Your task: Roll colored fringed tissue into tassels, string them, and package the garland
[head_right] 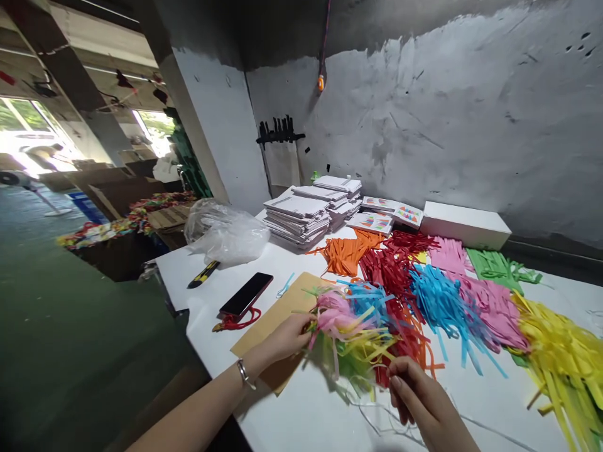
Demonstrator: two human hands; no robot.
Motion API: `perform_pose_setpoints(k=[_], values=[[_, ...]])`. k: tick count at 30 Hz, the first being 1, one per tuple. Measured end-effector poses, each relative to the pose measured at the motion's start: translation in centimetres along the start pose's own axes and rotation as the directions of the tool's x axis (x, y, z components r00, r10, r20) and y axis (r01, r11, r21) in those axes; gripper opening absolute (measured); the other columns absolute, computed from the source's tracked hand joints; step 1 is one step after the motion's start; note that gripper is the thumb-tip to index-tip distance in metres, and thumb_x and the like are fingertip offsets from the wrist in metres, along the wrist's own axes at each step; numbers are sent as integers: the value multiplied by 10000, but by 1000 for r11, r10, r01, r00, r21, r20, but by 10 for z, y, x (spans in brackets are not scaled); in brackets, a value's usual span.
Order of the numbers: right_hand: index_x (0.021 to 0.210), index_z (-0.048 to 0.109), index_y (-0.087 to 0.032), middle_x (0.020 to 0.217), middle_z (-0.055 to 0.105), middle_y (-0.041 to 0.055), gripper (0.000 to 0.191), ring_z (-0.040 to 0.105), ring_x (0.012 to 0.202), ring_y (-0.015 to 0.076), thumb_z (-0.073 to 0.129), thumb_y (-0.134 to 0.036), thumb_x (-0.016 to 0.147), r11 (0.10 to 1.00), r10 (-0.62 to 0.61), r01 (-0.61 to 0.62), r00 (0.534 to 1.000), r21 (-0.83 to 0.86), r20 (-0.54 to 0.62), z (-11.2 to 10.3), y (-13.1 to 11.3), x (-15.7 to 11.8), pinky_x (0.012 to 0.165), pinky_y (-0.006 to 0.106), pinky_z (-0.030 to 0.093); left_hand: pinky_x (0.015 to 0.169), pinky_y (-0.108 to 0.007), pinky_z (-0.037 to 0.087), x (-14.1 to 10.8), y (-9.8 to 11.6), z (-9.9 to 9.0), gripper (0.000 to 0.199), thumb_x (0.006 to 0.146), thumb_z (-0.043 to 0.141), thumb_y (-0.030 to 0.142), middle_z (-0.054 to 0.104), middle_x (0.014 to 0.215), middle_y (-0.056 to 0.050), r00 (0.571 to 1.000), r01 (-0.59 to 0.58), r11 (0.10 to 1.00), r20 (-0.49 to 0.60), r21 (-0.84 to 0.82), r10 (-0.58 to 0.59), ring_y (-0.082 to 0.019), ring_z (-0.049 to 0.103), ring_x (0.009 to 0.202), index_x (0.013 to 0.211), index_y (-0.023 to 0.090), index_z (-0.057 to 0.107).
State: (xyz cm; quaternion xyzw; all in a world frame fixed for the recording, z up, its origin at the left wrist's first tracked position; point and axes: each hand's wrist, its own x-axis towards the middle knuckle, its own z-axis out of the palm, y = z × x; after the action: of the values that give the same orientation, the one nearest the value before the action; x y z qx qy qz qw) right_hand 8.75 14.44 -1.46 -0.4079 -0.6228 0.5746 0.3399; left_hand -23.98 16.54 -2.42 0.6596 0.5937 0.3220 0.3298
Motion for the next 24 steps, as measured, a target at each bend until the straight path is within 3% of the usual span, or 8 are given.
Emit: perform_pose_setpoints(k=[3,8,11,14,17,19,22,24], values=[[940,603,-216,698,543,-12,459,493,599,137,492,-662,935,995,25,-19,998,-96,59,1,-4,-17,563,260,442,701,-281,466,10,2,-20,292,876,560,363,702,940,-55,1000,9,1000,-4,-1,-9,-209,629,826,1078,184,671],[957,604,-238,703,547,-13,431,508,617,146,453,-641,959,984,5,1,1000,-179,31,5,-7,-29,573,255,457,597,-286,439,26,-5,-54,175,707,726,337,679,690,-38,996,69,994,45,83,-72,-209,600,648,713,163,709],[991,588,-240,724,575,-2,422,548,630,154,418,-626,979,972,19,4,995,-234,96,4,0,-33,594,264,482,628,-288,461,16,2,-67,165,764,672,302,728,834,-58,999,21,996,26,89,-23,-205,621,698,818,170,755],[1007,583,-240,725,585,-2,395,565,623,152,392,-586,1003,966,9,20,994,-257,112,7,3,-37,602,263,489,713,-283,490,-6,22,-71,196,845,591,254,730,964,-65,996,-89,993,-7,72,89,-196,646,811,907,184,764],[994,587,-238,740,589,0,342,549,604,142,394,-520,1022,965,-83,111,989,-238,123,23,-8,-34,587,251,482,778,-283,495,-30,48,-66,168,855,618,218,733,964,-62,980,-198,979,-26,53,199,-196,657,880,945,187,756],[1000,599,-239,899,636,48,302,573,669,147,399,-463,1030,947,-217,237,970,-218,109,41,-22,-25,604,252,489,762,-277,502,-42,65,-55,169,859,642,218,736,951,-59,967,-251,967,-29,36,252,-190,664,865,992,189,742],[969,645,-235,1296,574,125,251,592,1078,237,476,-420,996,893,-398,405,914,-196,75,70,-37,-3,862,340,511,731,-276,522,-51,85,-31,258,854,683,235,738,930,-58,955,-296,951,-23,-88,295,-185,676,813,1108,193,705],[885,659,-229,1171,632,115,234,595,1080,266,583,-446,930,913,-387,388,921,-122,39,83,-34,14,911,388,500,752,-298,535,-50,89,-13,337,826,728,261,745,968,-71,965,-262,932,-70,-252,252,-202,689,817,1155,197,698]])
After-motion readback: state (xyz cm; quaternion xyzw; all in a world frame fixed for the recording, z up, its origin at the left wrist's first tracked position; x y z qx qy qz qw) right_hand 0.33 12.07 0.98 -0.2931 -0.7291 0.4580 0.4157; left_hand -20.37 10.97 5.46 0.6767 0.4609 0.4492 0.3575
